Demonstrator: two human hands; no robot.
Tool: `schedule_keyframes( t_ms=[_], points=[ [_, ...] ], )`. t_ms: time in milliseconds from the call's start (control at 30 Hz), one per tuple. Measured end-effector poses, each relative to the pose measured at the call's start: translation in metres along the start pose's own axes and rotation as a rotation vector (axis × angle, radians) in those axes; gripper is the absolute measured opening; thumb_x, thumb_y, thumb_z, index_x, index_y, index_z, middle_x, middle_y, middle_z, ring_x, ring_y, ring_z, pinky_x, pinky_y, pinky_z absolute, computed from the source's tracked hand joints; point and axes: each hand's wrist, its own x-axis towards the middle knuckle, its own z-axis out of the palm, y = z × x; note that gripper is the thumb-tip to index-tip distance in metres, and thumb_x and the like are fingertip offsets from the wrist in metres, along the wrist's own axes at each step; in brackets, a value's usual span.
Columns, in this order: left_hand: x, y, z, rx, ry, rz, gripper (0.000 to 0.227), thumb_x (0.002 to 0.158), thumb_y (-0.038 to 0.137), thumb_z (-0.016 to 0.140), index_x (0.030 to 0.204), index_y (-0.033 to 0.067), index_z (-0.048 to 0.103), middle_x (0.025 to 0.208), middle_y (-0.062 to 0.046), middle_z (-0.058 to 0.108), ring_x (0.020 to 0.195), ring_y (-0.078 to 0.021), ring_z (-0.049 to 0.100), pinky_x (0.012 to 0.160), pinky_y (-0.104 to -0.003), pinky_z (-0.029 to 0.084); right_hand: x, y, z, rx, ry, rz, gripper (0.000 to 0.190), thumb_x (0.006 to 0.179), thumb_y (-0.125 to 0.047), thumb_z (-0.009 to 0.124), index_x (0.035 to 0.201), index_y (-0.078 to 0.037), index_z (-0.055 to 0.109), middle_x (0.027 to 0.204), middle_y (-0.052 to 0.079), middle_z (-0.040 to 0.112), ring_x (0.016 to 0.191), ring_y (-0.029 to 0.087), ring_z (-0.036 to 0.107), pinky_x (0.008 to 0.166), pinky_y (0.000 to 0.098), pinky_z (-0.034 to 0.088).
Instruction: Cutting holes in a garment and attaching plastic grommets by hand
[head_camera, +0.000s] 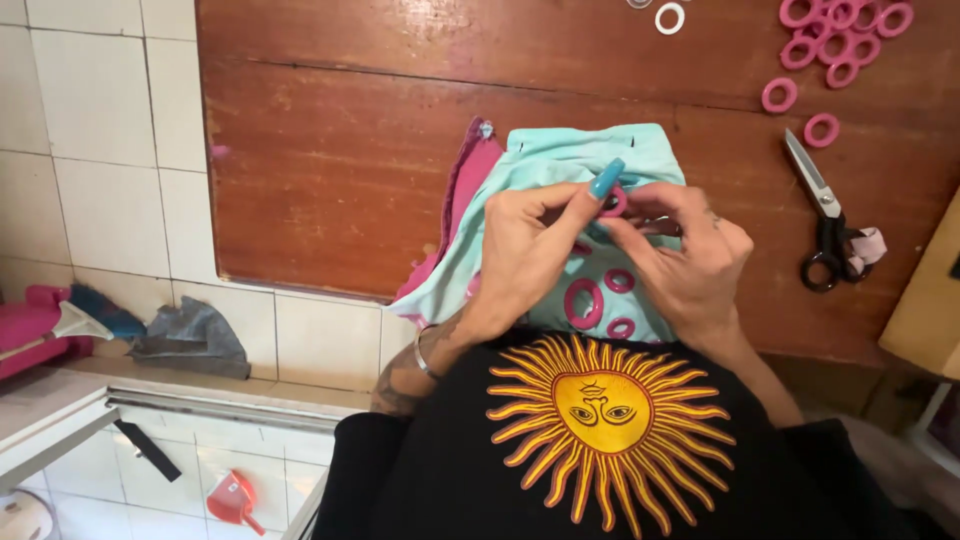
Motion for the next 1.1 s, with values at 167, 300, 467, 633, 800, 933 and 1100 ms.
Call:
schedule_keyframes(
  t_ms=[167, 300, 467, 633, 800, 933, 1100],
  points=[
    [-0.003, -0.009, -0.002, 0.028, 0.039, -0.042, 0.018, 0.085, 0.018, 0.054, 0.074, 0.0209, 0.068, 0.039, 0.01, 0.046, 0.051, 0.0023, 0.037, 0.044, -0.015, 0.034, 0.0, -0.001, 0.004, 0.098, 0.12, 0.002, 0.027, 0.075, -0.002, 0.077, 0.092, 0.01, 0.059, 0.075, 0.014, 0.061, 0.058, 0.02, 0.059, 0.05, 0.0263, 0.051],
    [-0.001, 0.007, -0.006, 0.03, 0.028, -0.035, 0.017, 0.083, 0.017, 0.054, 0.072, 0.018, 0.067, 0.037, 0.007, 0.043, 0.051, 0.0, 0.034, 0.044, -0.017, 0.033, 0.003, -0.004, 0.007, 0.125, 0.151, 0.011, 0.035, 0.074, -0.004, 0.078, 0.096, 0.011, 0.055, 0.08, 0.016, 0.055, 0.059, 0.02, 0.056, 0.049, 0.0275, 0.051],
    [0.002, -0.008, -0.008, 0.051, -0.029, -0.071, 0.038, 0.087, 0.025, 0.046, 0.052, 0.0177, 0.056, 0.036, 0.005, 0.041, 0.048, -0.0005, 0.035, 0.044, -0.016, 0.032, 0.01, -0.005, 0.004, 0.111, 0.087, -0.049, 0.022, 0.075, 0.0, 0.075, 0.094, 0.005, 0.065, 0.087, 0.016, 0.048, 0.062, 0.021, 0.053, 0.048, 0.0275, 0.05],
    [0.003, 0.023, -0.013, 0.1, -0.006, -0.037, 0.034, 0.088, 0.024, 0.041, 0.068, 0.0087, 0.064, 0.047, -0.009, 0.056, 0.056, -0.0047, 0.043, 0.05, -0.025, 0.043, 0.01, 0.0, 0.003, 0.164, 0.091, 0.017, 0.014, 0.076, 0.002, 0.074, 0.088, -0.001, 0.068, 0.085, 0.012, 0.049, 0.063, 0.017, 0.053, 0.052, 0.0258, 0.049],
    [0.003, -0.008, -0.04, 0.517, 0.301, 0.333, 0.023, 0.088, 0.012, 0.043, 0.104, 0.0032, 0.056, 0.097, -0.02, 0.06, 0.092, -0.0376, 0.057, 0.078, -0.044, 0.045, 0.016, 0.012, -0.011, 0.195, 0.097, 0.144, 0.01, 0.081, -0.003, 0.072, 0.089, -0.004, 0.066, 0.091, 0.01, 0.051, 0.074, 0.015, 0.052, 0.063, 0.0247, 0.048],
    [0.004, -0.019, -0.052, 0.991, 0.33, -0.09, 0.057, 0.081, 0.048, 0.05, 0.111, 0.0006, 0.043, 0.103, -0.017, 0.049, 0.09, -0.0323, 0.048, 0.076, -0.045, 0.04, 0.021, 0.032, -0.012, -0.058, -0.034, 0.256, 0.02, 0.098, -0.014, 0.037, 0.096, 0.005, 0.043, 0.105, 0.02, 0.044, 0.091, 0.028, 0.047, 0.076, 0.0366, 0.042],
    [-0.009, -0.038, -0.045, 1.01, 0.138, -0.061, 0.033, 0.075, 0.034, 0.061, 0.086, 0.0081, 0.044, 0.091, -0.015, 0.045, 0.086, -0.034, 0.044, 0.069, -0.047, 0.038, 0.014, 0.033, 0.009, -0.272, -0.176, 0.447, 0.013, 0.095, -0.016, 0.035, 0.096, -0.003, 0.038, 0.084, 0.022, 0.049, 0.076, 0.039, 0.045, 0.064, 0.049, 0.031]
  ],
)
